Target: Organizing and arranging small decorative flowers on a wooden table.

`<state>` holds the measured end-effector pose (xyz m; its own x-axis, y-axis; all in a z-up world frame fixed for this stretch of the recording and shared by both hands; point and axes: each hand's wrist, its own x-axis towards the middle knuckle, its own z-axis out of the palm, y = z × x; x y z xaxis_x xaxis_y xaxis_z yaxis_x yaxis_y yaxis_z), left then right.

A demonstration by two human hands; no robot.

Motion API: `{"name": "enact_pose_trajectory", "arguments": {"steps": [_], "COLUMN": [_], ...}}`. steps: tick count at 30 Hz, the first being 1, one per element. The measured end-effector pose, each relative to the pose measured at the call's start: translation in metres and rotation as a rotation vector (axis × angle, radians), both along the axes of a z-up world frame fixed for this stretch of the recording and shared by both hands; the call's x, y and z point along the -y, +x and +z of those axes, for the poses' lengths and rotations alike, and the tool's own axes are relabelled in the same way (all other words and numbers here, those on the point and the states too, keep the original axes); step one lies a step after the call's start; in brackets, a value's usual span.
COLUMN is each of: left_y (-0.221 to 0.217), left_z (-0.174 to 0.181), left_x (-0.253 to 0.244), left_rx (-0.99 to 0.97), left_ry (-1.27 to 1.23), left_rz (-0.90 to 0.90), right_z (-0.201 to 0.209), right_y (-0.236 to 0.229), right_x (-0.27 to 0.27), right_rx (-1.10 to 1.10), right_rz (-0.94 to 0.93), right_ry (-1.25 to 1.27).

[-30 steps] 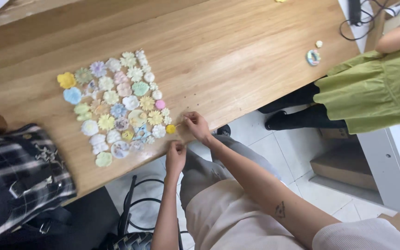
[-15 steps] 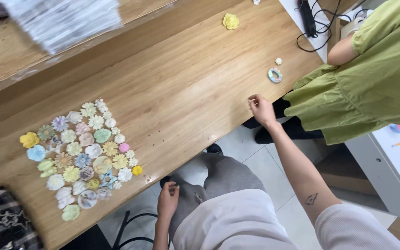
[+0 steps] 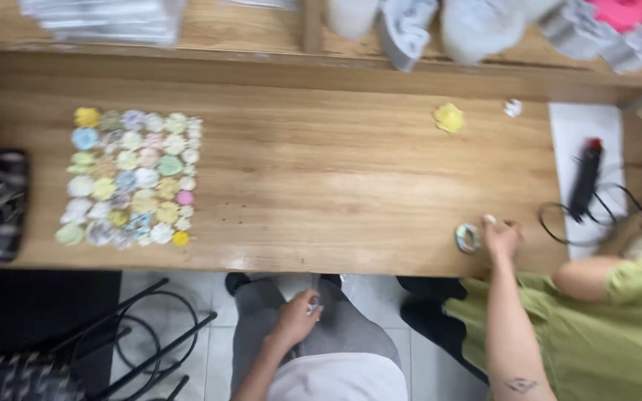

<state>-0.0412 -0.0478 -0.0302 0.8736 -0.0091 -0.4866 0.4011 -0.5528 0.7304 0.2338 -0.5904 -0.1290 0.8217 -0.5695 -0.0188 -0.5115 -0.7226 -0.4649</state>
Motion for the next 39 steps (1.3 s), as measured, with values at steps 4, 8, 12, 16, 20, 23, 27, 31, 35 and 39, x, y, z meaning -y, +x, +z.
{"name": "enact_pose_trajectory", "arguments": {"steps": [4, 8, 12, 16, 20, 23, 27, 31, 35, 39], "left_y": [0.0, -0.011, -0.024, -0.004, 0.033, 0.064, 0.082, 0.082, 0.078, 0.074], "left_z": [0.035, 0.031, 0.017, 0.013, -0.008, 0.011, 0.035, 0.032, 0.026, 0.017], "left_x": [0.022, 0.023, 0.02, 0.037, 0.063, 0.075, 0.081, 0.087, 0.084, 0.074], "left_rx": [0.059, -0.009, 0.018, -0.089, -0.069, -0.105, -0.06, -0.021, 0.015, -0.004], "left_ry": [0.187, 0.19, 0.285, 0.197, -0.379, -0.803, -1.143, -1.158, -1.179, -1.256], "left_rz": [0.059, 0.127, 0.23, 0.31, 0.574, 0.735, 0.841, 0.911, 0.926, 0.959], "right_z": [-0.009, 0.014, 0.028, 0.067, 0.155, 0.208, 0.245, 0.25, 0.253, 0.174], "right_y": [0.028, 0.036, 0.031, 0.013, -0.038, -0.093, -0.128, -0.133, -0.123, -0.087], "right_x": [0.001, -0.011, -0.021, -0.08, -0.217, -0.291, -0.339, -0.342, -0.322, -0.232], "right_rx": [-0.113, -0.196, -0.047, 0.147, 0.125, 0.092, 0.114, 0.169, 0.27, 0.32], "right_rz": [0.056, 0.13, 0.243, 0.445, 0.827, 1.061, 1.282, 1.34, 1.316, 0.857], "right_ry": [-0.011, -0.034, -0.143, -0.179, 0.218, 0.489, 0.45, 0.278, 0.28, 0.014]}}
